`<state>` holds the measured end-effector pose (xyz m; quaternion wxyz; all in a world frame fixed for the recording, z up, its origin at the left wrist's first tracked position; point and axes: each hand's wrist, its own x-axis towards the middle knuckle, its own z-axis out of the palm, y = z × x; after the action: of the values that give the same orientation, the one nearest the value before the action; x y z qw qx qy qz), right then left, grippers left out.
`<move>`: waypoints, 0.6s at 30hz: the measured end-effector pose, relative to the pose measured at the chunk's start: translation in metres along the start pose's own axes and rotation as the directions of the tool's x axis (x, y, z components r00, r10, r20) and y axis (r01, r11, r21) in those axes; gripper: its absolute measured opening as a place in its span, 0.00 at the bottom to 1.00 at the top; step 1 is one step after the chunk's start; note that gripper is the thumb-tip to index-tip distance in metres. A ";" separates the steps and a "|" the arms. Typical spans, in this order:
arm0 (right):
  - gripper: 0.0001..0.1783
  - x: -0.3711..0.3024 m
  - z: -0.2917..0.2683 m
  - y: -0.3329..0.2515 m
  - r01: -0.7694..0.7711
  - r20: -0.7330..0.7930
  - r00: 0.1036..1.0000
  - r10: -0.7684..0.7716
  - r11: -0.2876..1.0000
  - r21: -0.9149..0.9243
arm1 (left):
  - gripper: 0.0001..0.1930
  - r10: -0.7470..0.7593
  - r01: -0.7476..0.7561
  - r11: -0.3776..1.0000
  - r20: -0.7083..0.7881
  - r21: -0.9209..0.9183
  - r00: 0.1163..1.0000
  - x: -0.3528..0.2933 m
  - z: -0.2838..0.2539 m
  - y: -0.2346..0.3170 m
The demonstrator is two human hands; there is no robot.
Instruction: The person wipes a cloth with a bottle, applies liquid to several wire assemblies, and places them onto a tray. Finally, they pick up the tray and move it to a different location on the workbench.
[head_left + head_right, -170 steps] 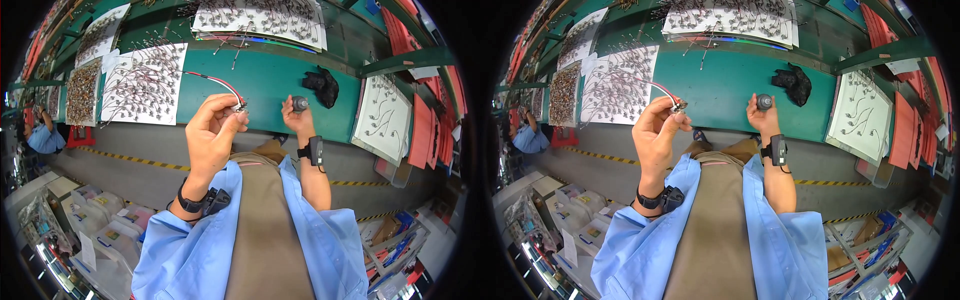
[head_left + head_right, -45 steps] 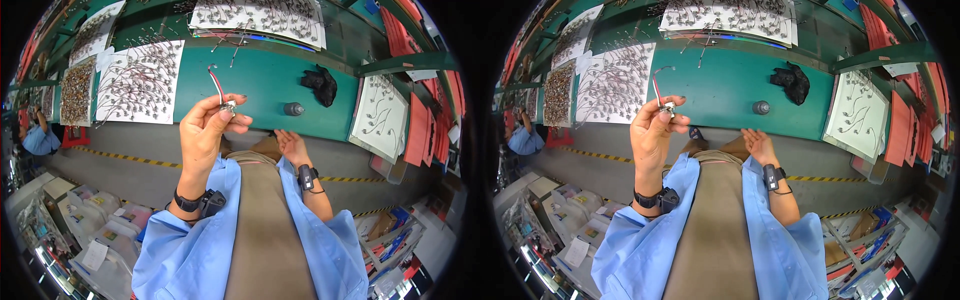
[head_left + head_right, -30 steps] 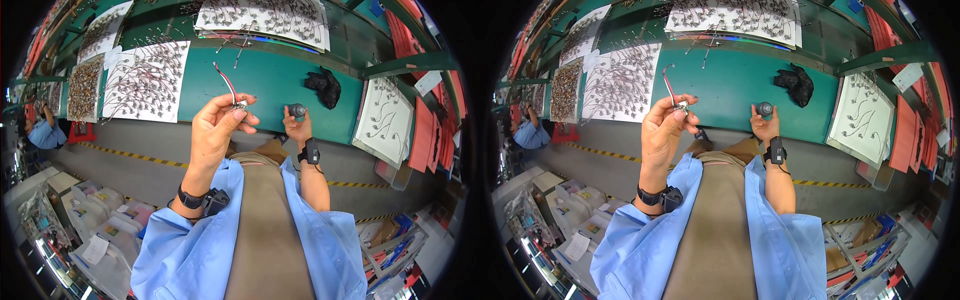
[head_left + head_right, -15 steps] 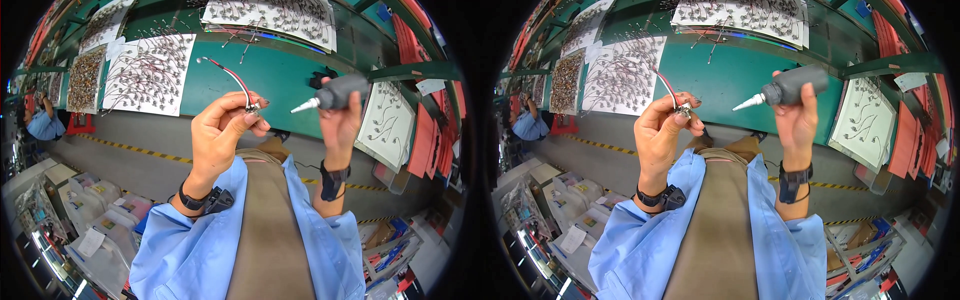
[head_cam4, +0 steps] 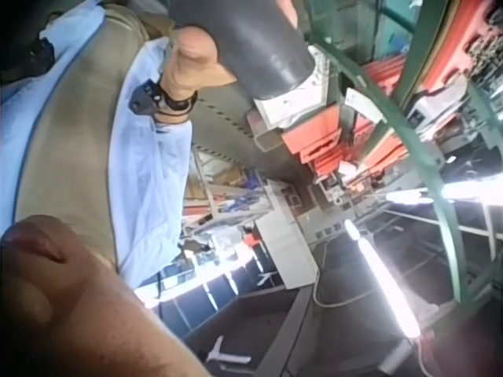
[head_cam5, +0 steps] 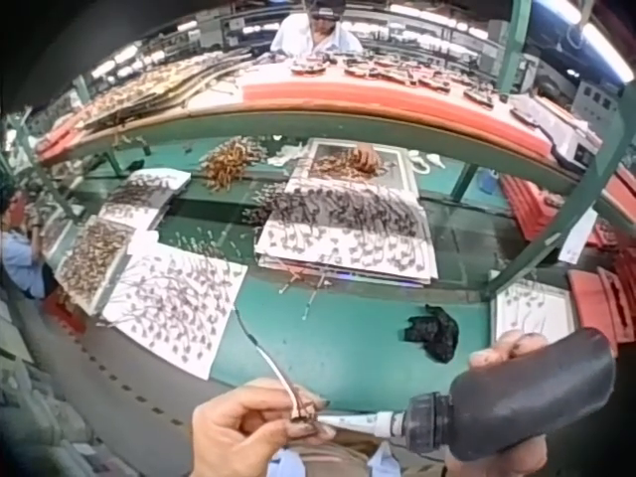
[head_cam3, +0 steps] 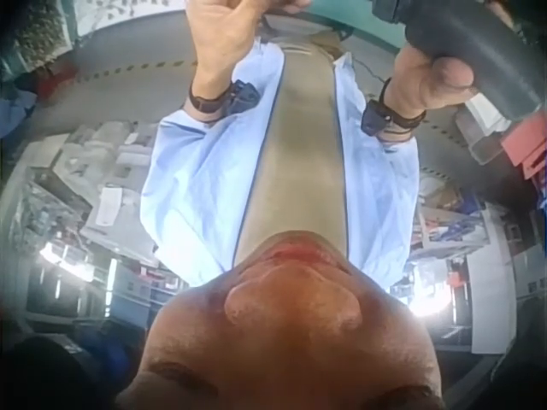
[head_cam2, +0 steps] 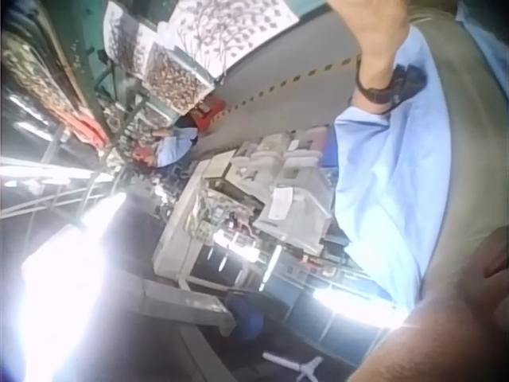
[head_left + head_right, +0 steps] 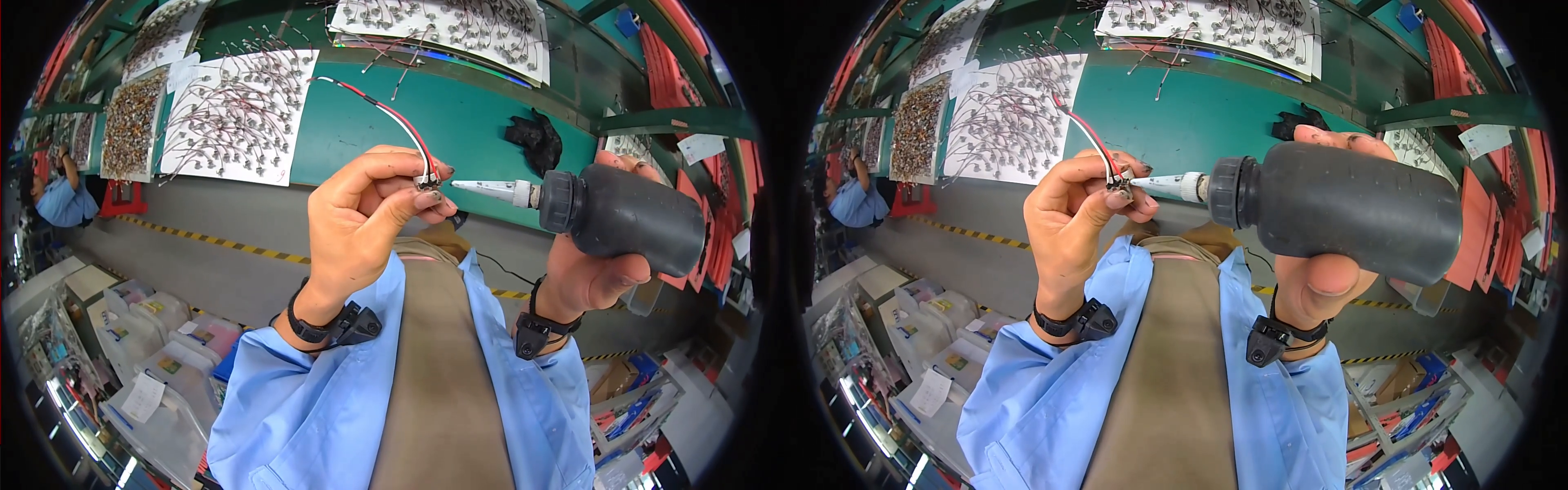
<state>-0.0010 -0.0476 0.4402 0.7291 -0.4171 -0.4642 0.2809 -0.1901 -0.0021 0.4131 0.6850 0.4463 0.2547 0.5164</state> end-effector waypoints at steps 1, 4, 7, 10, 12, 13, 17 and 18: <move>0.47 0.000 0.001 0.000 0.000 0.001 1.000 0.000 1.000 -0.002 | 0.08 0.001 -0.001 1.000 0.006 0.005 1.000 0.000 0.000 0.000; 0.47 0.000 0.002 0.000 0.018 0.003 1.000 -0.018 0.998 -0.058 | 0.09 0.001 -0.001 1.000 0.017 0.015 1.000 0.001 -0.001 0.000; 0.47 0.000 0.002 0.001 0.010 0.000 1.000 -0.010 0.998 -0.054 | 0.09 0.004 -0.004 1.000 0.019 0.014 1.000 0.002 -0.002 0.000; 0.47 0.000 0.002 0.002 0.007 -0.010 1.000 -0.008 0.998 -0.057 | 0.09 0.006 -0.006 1.000 0.027 0.020 1.000 0.003 -0.002 -0.001; 0.47 0.000 0.003 0.003 0.010 -0.025 1.000 -0.012 0.998 -0.067 | 0.10 0.006 -0.007 1.000 0.032 0.022 0.999 0.003 -0.002 -0.001; 0.47 0.000 0.002 0.003 0.010 -0.026 1.000 -0.012 0.998 -0.067 | 0.10 0.008 -0.009 1.000 0.032 0.015 0.999 0.003 -0.002 -0.002; 0.45 -0.001 0.001 0.002 0.027 -0.004 1.000 -0.027 0.998 -0.065 | 0.10 0.015 -0.015 1.000 0.034 0.005 0.999 0.003 0.000 -0.003; 0.45 -0.001 0.001 0.001 0.031 -0.009 0.999 -0.031 0.997 -0.071 | 0.10 0.017 -0.017 1.000 0.036 0.008 0.999 0.004 0.000 -0.003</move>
<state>-0.0022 -0.0474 0.4392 0.7204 -0.4368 -0.4768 0.2509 -0.1872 0.0008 0.4112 0.6832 0.4603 0.2407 0.5132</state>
